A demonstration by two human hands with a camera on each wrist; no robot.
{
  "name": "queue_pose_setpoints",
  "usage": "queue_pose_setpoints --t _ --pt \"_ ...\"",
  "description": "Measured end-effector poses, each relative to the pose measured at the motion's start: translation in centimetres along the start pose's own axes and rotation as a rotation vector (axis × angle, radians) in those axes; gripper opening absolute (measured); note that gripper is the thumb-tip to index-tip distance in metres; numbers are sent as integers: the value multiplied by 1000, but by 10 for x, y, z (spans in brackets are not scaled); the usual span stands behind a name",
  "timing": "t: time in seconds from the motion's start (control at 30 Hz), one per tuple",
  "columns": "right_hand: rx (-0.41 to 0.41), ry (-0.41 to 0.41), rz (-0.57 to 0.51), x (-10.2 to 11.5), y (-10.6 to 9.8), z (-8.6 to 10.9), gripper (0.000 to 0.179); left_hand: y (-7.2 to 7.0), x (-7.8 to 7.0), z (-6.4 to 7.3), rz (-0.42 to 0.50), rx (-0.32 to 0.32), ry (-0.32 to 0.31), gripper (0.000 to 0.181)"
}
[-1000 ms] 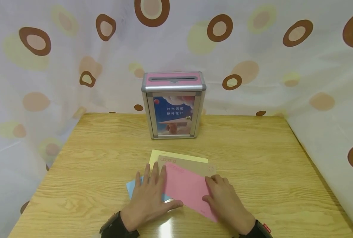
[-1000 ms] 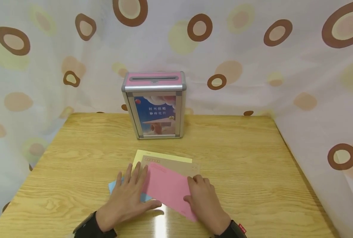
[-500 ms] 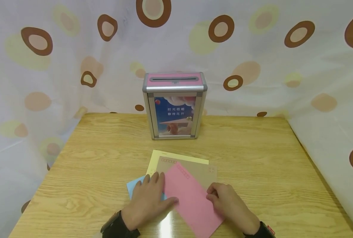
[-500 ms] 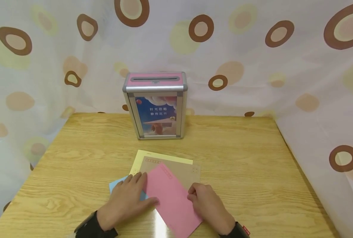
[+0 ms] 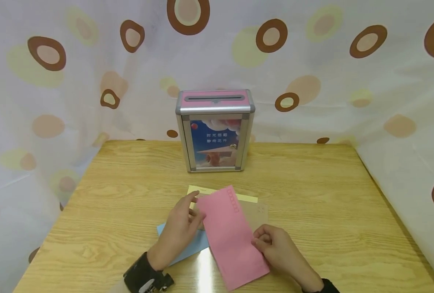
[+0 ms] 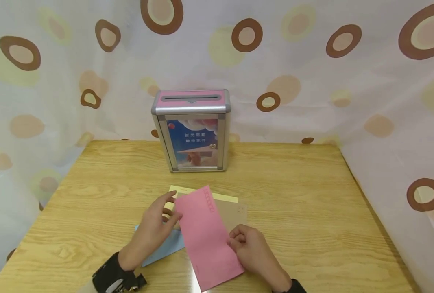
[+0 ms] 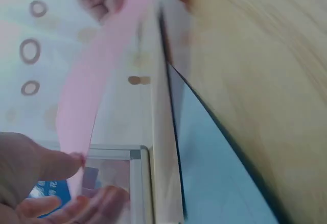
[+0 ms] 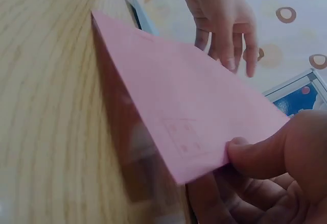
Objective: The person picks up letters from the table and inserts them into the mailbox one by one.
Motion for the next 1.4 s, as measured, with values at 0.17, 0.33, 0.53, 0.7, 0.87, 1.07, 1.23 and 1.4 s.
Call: queue_pose_setpoints --t 0.17,0.33,0.53,0.7,0.87,1.07,1.23,1.4 --pt "25 5 -69 -3 5 1 6 0 14 -3 410 -24 -137 73" --pt "12 -10 -82 -2 9 0 7 8 20 0 641 12 -255 71" --pt "-62 18 -74 -4 6 -3 6 13 11 -1 703 47 -220 50" --pt "-132 66 -96 -8 3 -5 5 18 3 2 656 58 -171 45" --pt "-203 64 -148 -4 -2 -6 5 32 -5 9 598 128 -113 47" --pt "-259 45 -208 -1 -9 -8 7 44 -10 22 551 213 -82 48" --pt "-186 8 -208 1 -8 -13 10 43 -12 23 502 246 -58 46" --pt "-96 -89 -241 11 -13 -20 21 44 -9 20 452 288 -66 44"
Point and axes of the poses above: each hand's wrist, its own z-axis away from the middle knuckle, its own y-axis out of the palm, x = y × z, the point moved 9 cm from there along -z, towards the middle knuckle, and after that the axes turned 2 degrees about z, right-handed, at the moved point
